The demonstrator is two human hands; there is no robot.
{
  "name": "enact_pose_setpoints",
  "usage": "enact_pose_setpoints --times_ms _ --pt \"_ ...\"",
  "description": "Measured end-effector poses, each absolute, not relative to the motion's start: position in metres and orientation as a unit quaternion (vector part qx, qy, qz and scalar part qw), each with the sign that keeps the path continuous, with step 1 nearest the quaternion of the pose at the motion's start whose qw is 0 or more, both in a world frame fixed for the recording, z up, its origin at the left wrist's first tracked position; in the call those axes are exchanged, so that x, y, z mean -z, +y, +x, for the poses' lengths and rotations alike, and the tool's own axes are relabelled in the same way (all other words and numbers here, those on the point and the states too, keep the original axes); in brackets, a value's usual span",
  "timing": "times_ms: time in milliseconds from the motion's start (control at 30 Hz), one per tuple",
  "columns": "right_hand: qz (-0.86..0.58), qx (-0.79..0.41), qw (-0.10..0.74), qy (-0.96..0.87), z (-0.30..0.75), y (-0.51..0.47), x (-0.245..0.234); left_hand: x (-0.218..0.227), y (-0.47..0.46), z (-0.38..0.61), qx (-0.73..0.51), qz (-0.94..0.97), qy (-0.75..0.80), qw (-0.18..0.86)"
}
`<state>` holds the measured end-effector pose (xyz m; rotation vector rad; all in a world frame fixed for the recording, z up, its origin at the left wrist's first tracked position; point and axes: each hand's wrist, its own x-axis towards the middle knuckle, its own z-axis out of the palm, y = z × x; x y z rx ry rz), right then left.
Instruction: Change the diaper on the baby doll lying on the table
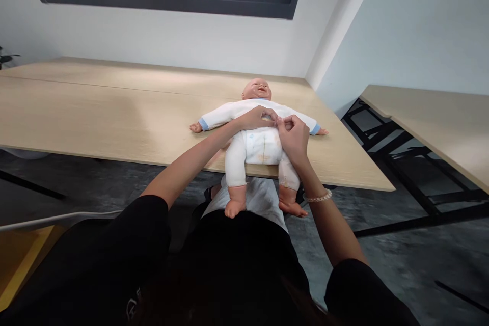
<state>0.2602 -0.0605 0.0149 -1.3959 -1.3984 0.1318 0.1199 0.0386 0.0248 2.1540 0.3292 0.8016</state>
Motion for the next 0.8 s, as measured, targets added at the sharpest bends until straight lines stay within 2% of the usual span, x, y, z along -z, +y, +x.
enact_pose_setpoints --times_ms 200,800 --pt "-0.586 -0.022 0.533 -0.61 0.2599 -0.0595 -0.0107 -0.0243 0.0379 0.121 -0.317 0.845 0.175 0.393" --pt "-0.576 0.008 0.528 -0.623 0.2572 -0.066 -0.0149 -0.0249 0.0393 0.1234 -0.324 0.86 0.139 0.37"
